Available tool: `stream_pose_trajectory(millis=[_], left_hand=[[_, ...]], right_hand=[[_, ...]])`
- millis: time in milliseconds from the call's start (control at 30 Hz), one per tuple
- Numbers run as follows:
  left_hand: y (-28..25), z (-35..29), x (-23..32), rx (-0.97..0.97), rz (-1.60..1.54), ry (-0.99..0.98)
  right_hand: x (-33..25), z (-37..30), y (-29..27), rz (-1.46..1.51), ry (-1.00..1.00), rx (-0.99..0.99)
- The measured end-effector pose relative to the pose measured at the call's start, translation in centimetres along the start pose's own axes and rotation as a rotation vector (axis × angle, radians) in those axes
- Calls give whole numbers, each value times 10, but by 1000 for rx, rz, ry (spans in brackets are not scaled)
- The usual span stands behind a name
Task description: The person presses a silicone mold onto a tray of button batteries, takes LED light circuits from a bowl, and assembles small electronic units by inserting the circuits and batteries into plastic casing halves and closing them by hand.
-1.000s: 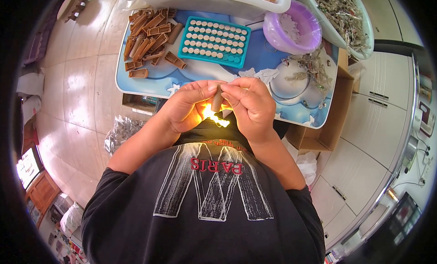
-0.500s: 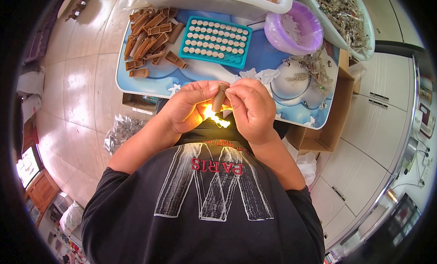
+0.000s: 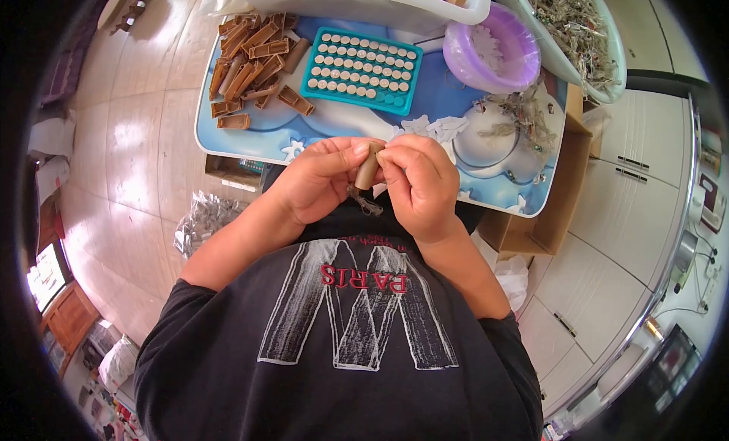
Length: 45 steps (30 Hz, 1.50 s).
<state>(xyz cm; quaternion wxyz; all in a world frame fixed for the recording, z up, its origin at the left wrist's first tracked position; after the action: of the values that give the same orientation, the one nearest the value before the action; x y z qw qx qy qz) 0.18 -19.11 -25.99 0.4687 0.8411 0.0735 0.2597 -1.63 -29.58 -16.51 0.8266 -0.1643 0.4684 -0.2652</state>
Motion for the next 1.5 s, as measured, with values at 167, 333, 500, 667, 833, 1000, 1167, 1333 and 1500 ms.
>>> stream_pose_trajectory(millis=[167,333,500,667,833,1000,1167,1333,1500], left_hand=[[-1,1,-1,-45,-14,8],[-1,-6,6,113,162,31],[6,-9,18,70,475,125],[16,-16,29,13,626,313],[35,-35,48,163,1175,459],[52,-46,58,132,1477,740],[69,-55,55,0,1629,948],[72,-57,57,-24,1621,907],[47,-65,102,446,1861,988]], right_hand=[[3,0,5,2,35,-40],[15,-7,5,233,243,-36],[20,-16,7,281,309,-238],[35,-29,-1,616,463,12],[28,-25,-4,665,449,40],[-4,-4,-5,-79,180,-247],[-19,-1,-2,-292,118,-339],[-17,-4,3,-231,156,-356],[-5,-7,-5,-172,261,-286]])
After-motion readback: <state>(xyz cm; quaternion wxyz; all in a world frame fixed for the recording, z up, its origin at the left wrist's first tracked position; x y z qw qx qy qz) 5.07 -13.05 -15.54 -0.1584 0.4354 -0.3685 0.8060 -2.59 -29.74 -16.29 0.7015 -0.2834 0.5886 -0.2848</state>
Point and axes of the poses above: each hand's wrist, its own z-axis towards the middle knuckle, its own y-axis out of the palm, x = y × z, the point moved 8 cm from there along z, towards the middle knuckle, and after that the axes turned 3 degrees about -x, right-handed, at the moved point
